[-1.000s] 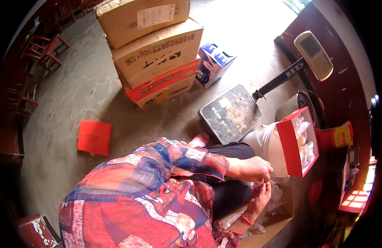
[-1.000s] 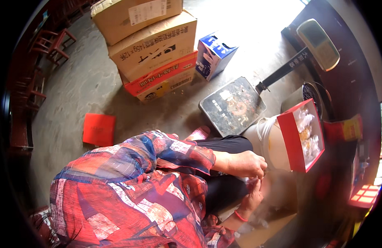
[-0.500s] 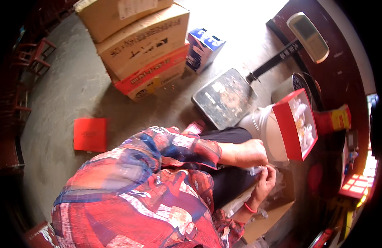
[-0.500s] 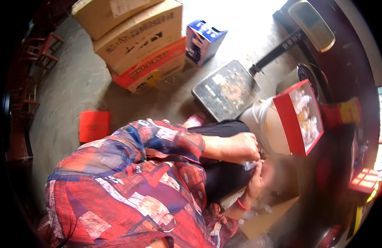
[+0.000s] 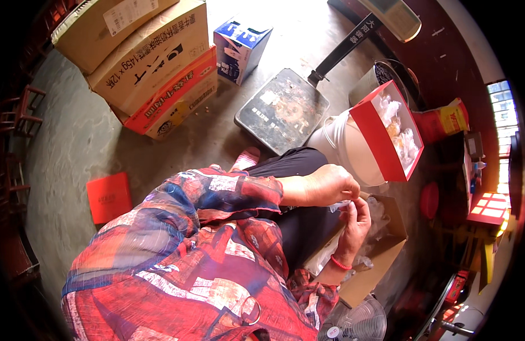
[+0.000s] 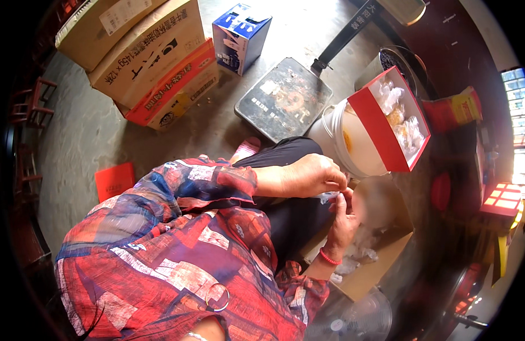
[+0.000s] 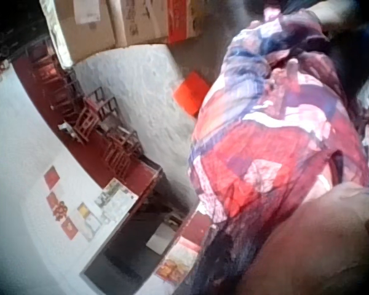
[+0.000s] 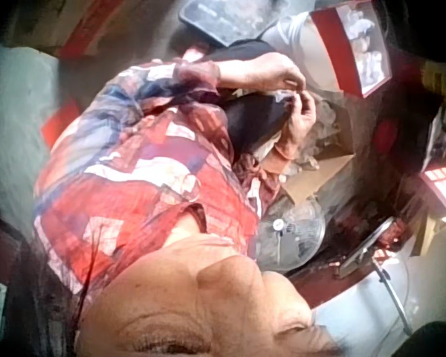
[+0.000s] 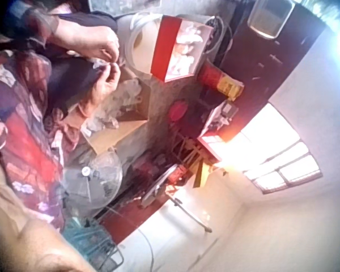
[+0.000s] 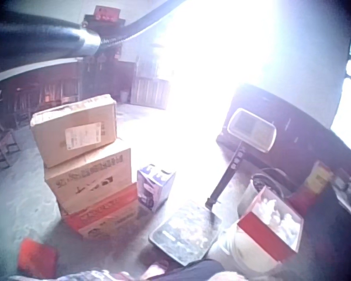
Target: The person takes cobs of corn from a bucket, places them individually into plastic bags, and then puts the bagged corn into a cardboard box.
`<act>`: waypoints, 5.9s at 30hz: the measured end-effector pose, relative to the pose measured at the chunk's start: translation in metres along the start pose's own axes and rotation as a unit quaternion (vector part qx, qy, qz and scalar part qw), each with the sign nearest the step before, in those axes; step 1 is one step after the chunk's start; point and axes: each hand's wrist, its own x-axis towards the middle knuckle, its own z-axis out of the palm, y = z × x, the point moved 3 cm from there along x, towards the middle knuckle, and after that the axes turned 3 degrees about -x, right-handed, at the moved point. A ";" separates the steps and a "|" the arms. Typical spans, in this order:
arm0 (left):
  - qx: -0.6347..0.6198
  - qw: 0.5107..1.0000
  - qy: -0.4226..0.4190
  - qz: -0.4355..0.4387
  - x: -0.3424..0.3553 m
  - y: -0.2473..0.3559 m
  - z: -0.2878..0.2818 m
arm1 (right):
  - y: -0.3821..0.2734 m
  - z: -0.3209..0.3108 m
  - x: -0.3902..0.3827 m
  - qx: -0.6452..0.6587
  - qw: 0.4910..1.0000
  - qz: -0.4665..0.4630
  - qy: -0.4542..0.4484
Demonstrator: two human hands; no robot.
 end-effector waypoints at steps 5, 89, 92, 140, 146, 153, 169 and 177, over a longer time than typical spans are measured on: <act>-0.048 0.999 0.015 0.020 -0.002 0.003 0.007 | 0.010 -0.005 0.002 0.062 0.998 0.002 -0.016; 0.055 0.994 0.077 -0.046 -0.018 -0.029 0.025 | 0.045 0.034 -0.009 -0.294 0.950 -0.103 0.017; 0.085 0.994 0.070 -0.018 -0.014 -0.035 0.019 | 0.042 0.047 -0.001 -0.402 0.902 -0.148 0.040; -0.168 0.855 -0.365 -0.328 -0.034 -0.111 0.027 | 0.088 -0.001 0.029 -0.153 0.987 -0.005 -0.057; -0.007 0.931 -0.293 -0.218 -0.013 -0.103 0.010 | 0.104 -0.009 0.029 -0.246 0.969 -0.006 0.032; 0.162 0.977 -0.132 0.027 0.149 -0.085 -0.047 | 0.103 -0.002 0.031 -0.274 0.961 -0.030 0.023; 0.347 0.822 -0.430 -0.138 0.294 -0.186 0.032 | 0.130 0.011 0.022 -0.305 0.949 -0.038 -0.064; 0.354 0.827 -0.421 -0.115 0.288 -0.180 0.041 | 0.131 0.019 0.025 -0.324 0.943 -0.027 -0.074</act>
